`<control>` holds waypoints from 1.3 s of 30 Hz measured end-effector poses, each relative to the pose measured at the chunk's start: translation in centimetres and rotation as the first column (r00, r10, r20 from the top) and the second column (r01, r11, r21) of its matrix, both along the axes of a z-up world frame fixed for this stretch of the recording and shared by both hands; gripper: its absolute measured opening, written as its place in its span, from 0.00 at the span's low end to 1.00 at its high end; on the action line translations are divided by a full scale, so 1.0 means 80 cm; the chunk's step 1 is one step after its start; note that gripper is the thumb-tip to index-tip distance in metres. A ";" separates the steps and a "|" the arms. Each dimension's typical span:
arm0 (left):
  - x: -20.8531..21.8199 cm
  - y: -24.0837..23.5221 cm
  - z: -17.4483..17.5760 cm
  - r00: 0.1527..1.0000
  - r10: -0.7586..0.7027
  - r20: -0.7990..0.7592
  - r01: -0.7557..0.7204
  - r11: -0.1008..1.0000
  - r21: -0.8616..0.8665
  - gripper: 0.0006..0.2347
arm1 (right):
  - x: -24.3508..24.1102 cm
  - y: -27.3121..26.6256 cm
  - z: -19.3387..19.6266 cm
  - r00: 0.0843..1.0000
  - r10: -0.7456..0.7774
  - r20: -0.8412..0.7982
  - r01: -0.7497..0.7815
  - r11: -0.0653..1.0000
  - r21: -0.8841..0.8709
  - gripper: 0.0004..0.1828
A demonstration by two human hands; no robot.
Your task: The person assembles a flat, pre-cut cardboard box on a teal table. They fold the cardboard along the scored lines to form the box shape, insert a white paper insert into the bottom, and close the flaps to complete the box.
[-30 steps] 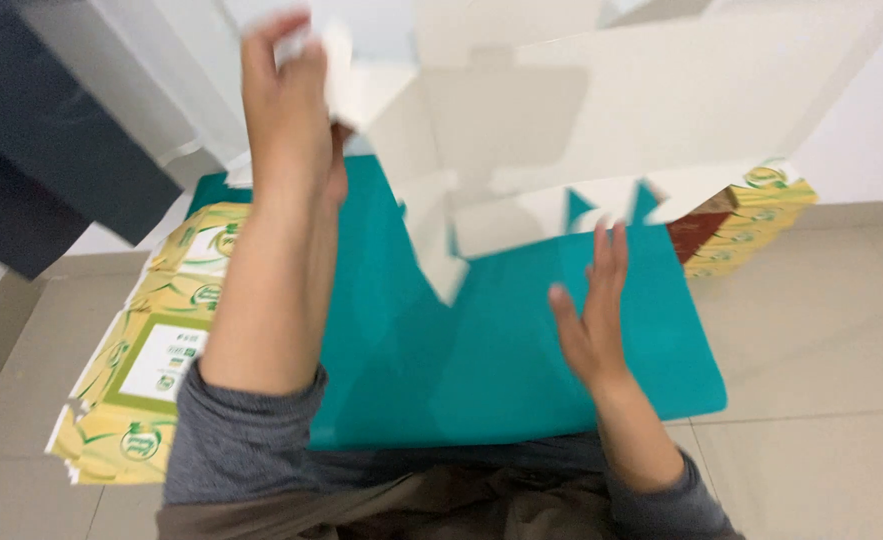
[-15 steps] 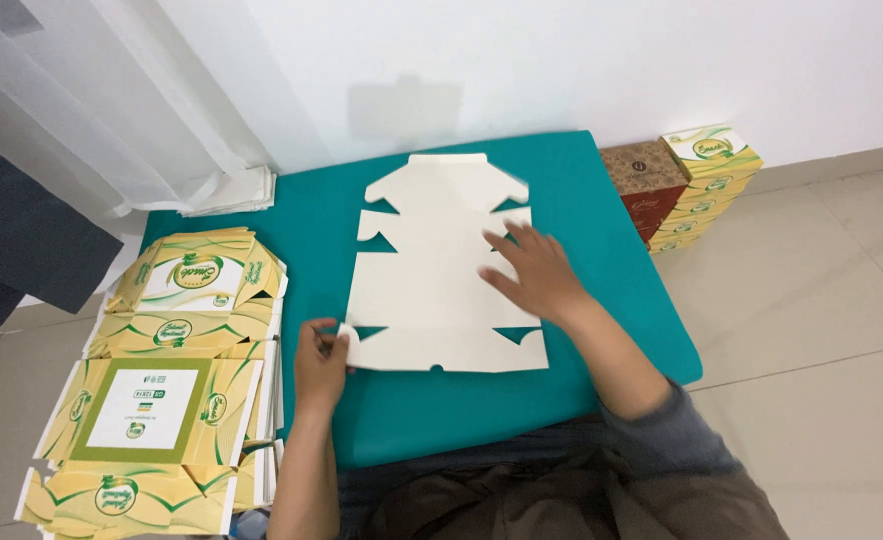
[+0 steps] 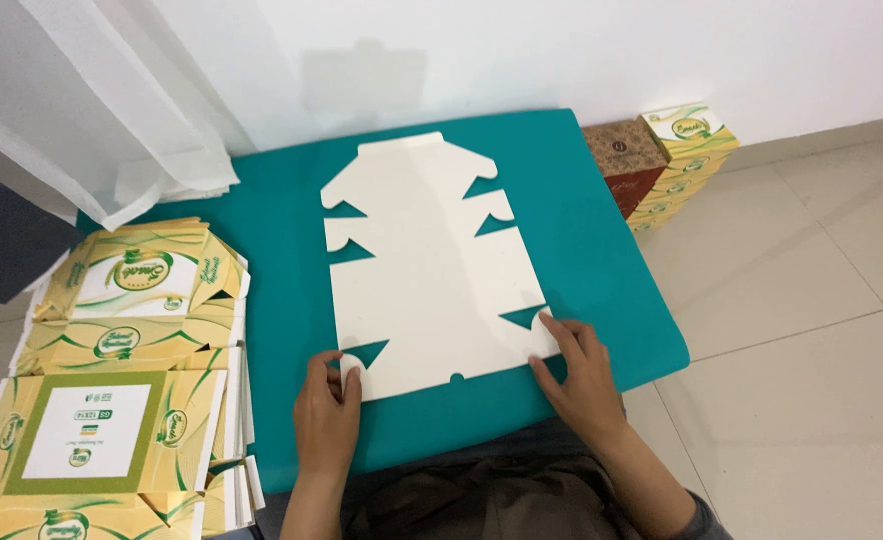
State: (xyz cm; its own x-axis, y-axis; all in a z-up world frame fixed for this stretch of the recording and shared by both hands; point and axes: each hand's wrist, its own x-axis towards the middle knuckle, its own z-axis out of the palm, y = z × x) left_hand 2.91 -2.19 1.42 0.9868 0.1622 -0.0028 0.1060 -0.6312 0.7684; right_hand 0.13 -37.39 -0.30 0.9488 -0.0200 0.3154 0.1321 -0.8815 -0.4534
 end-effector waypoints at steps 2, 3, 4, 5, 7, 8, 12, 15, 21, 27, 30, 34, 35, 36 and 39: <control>0.007 -0.004 0.000 0.995 -0.028 0.099 0.016 0.992 0.122 0.13 | 0.012 0.005 -0.002 0.997 0.064 0.049 -0.073 0.977 0.201 0.32; 0.006 -0.007 -0.001 0.995 -0.027 0.094 0.015 0.992 0.123 0.13 | 0.015 0.010 0.003 0.997 0.066 0.044 -0.073 0.976 0.203 0.32; 0.007 -0.010 -0.001 0.965 -0.039 0.260 -0.044 0.951 0.307 0.14 | 0.019 0.015 0.007 0.999 0.041 0.029 -0.046 0.974 0.221 0.34; 0.009 -0.013 -0.002 0.907 -0.085 0.413 -0.130 0.875 0.466 0.15 | 0.023 0.019 0.012 1.000 0.016 0.013 -0.019 0.971 0.238 0.35; 0.003 -0.036 0.018 0.893 -0.161 0.420 -0.082 0.860 0.504 0.16 | 0.024 0.026 0.012 0.994 0.056 0.089 -0.072 0.979 0.188 0.35; -0.002 -0.049 0.027 0.875 -0.233 0.424 -0.037 0.842 0.539 0.16 | 0.023 0.029 0.012 0.982 0.102 0.160 -0.123 0.984 0.132 0.35; -0.008 -0.108 0.029 0.720 -0.604 0.341 0.418 0.770 0.483 0.19 | 0.022 0.034 0.009 0.955 0.237 0.178 -0.245 0.969 0.021 0.37; -0.009 -0.129 0.011 0.690 -0.662 0.292 0.502 0.729 0.465 0.21 | 0.018 0.036 0.024 0.895 0.403 0.193 -0.394 0.915 -0.089 0.39; -0.012 -0.130 0.020 0.680 -0.680 0.275 0.472 0.693 0.545 0.25 | -0.001 0.018 0.029 0.853 0.522 -0.016 -0.509 0.824 -0.247 0.35; -0.013 -0.132 0.014 0.681 -0.684 0.261 0.438 0.666 0.604 0.23 | 0.023 0.022 0.038 0.887 0.457 -0.058 -0.436 0.791 -0.430 0.45; -0.014 -0.132 0.014 0.684 -0.679 0.267 0.426 0.669 0.609 0.24 | 0.044 0.028 0.035 0.900 0.431 -0.065 -0.409 0.784 -0.467 0.47; -0.017 -0.131 0.012 0.698 -0.666 0.261 0.421 0.678 0.603 0.24 | 0.045 0.037 0.035 0.920 0.389 -0.054 -0.363 0.792 -0.491 0.49; -0.017 -0.130 0.011 0.699 -0.666 0.262 0.416 0.676 0.608 0.25 | 0.041 0.038 0.036 0.921 0.385 -0.049 -0.359 0.798 -0.484 0.50; -0.017 -0.130 0.012 0.701 -0.662 0.265 0.414 0.680 0.605 0.25 | 0.032 0.037 0.036 0.920 0.389 -0.050 -0.362 0.795 -0.487 0.50; -0.016 -0.131 0.014 0.703 -0.649 0.289 0.411 0.704 0.580 0.24 | 0.005 0.032 0.039 0.927 0.372 -0.054 -0.350 0.802 -0.485 0.51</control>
State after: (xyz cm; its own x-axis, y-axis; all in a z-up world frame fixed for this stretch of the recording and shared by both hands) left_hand 1.60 -12.64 2.57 0.7624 -0.5256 0.3775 -0.6305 -0.7349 0.2500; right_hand 0.51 -34.83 2.80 0.8431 0.4841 0.2340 0.4927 -0.8699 0.0243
